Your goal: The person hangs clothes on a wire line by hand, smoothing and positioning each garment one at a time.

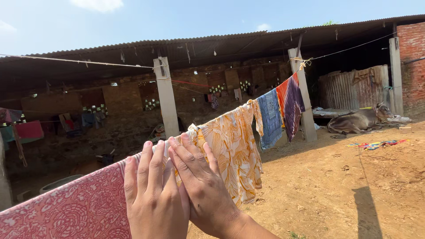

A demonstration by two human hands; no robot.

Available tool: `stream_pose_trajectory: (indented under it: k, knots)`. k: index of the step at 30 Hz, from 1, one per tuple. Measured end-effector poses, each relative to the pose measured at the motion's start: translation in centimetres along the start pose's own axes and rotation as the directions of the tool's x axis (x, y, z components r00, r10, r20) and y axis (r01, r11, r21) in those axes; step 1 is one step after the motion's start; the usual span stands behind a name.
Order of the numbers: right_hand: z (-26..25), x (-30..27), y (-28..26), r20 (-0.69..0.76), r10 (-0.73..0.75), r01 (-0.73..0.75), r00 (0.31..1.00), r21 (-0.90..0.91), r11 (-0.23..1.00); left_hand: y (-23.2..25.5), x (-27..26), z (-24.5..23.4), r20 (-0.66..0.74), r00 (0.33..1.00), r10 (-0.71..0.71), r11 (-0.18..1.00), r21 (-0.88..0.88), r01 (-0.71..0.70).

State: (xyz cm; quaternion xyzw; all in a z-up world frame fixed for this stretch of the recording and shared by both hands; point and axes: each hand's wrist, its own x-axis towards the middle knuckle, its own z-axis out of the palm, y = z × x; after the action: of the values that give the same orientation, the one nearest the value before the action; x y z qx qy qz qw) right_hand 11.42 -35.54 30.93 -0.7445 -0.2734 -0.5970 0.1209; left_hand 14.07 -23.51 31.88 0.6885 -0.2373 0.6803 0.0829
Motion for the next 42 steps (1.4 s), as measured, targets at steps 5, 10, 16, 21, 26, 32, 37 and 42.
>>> stream_pose_trajectory:
  k: [5, 10, 16, 21, 26, 32, 37, 42]
  knots:
    - [-1.7, -0.4, 4.3, 0.090, 0.011, -0.005, 0.996, -0.066, 0.998, 2.2, 2.2, 2.1, 0.114, 0.993, 0.001, 0.996, -0.094, 0.010]
    - [-2.2, -0.9, 8.2, 0.135, 0.064, -0.043, 0.989, -0.151, 0.988, 4.1, 4.6, 4.5, 0.141, 0.989, 0.046, 0.976, -0.219, -0.014]
    - [-0.5, 0.2, 13.3, 0.173, 0.101, -0.073, 0.980, -0.166, 0.983, 5.1, 5.7, 9.7, 0.178, 0.984, 0.023, 0.987, -0.161, 0.006]
    - [2.1, 1.9, 17.3, 0.198, 0.106, -0.072, 0.975, -0.172, 0.982, 4.7, 6.4, 15.5, 0.097, 0.995, -0.013, 0.993, -0.119, 0.024]
    - [5.5, 2.7, 21.0, 0.289, 0.090, -0.058, 0.953, -0.116, 0.991, 3.6, 7.0, 18.8, 0.393, 0.919, -0.014, 0.992, 0.118, -0.035]
    - [7.6, 2.3, 25.4, 0.314, 0.095, -0.098, 0.944, -0.008, 0.995, 0.6, 5.6, 21.5, 0.239, 0.968, -0.073, 0.943, 0.333, -0.011]
    - [8.7, 1.7, 32.2, 0.320, 0.163, -0.183, 0.933, 0.034, 0.983, -2.4, 2.9, 26.6, 0.298, 0.936, -0.185, 0.888, 0.458, 0.029]
    - [9.5, 1.4, 40.1, 0.324, 0.234, -0.232, 0.917, -0.045, 0.972, -3.4, 0.5, 32.8, 0.158, 0.907, -0.392, 0.920, 0.055, 0.388]
